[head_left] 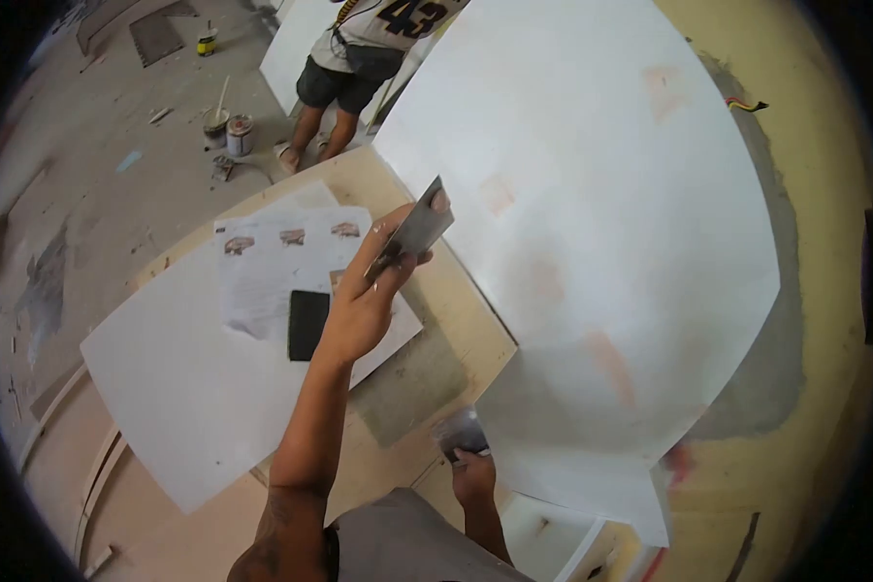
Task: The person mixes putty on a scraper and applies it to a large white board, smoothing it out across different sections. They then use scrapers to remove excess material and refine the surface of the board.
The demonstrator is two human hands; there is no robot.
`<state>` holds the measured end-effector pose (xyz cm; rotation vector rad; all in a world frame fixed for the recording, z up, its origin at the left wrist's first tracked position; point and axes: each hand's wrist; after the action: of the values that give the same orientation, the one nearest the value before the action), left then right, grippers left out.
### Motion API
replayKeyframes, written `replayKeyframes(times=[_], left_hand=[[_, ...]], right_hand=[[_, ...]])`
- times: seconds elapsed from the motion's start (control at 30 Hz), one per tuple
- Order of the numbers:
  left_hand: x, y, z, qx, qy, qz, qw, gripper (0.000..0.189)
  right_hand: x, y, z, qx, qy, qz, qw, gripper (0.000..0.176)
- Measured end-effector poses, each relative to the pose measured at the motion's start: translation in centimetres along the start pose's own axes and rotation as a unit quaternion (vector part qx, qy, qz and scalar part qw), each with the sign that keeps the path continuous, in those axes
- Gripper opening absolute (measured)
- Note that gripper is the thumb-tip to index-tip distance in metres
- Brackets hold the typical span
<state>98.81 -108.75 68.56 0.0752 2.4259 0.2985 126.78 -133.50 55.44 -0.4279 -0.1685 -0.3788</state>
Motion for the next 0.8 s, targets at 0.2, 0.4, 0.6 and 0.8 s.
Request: replayKeyframes(times=[0.2,0.4,0.6,0.8], left_hand=[[2.1,-1.8,3.8,0.037,0.051,0.058,0.996,0.049],[1.1,-2.8,4.3,-0.048,0.108,0.207,0.971,0.072],[0.5,-3.2,4.9,-0.038,0.076,0.324,0.942,0.076],[1.9,-3.3,4.8,-0.068,0.119,0.373,0.918,0.084]], right_hand=[[-2.7,-0.1,6.7,-0.032,0.206,-0.011,0.978,0.032],[-4.1,0.6,14.2,-0.126,0.350,0.012,0.928,0.033],[-5.5,2.4,16.2,-0.075,0.303,0.042,0.949,0.045],[-4.5,3.1,12.3,-0.042,0.240,0.080,0.966,0.047]])
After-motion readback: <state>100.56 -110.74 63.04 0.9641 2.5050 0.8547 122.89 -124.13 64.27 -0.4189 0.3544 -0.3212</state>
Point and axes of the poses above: each hand's wrist, its own y-axis towards the middle knuckle, its own x-axis out of the back of the hand, z = x × y, and after that the axes turned 2 degrees about -y, right-handed
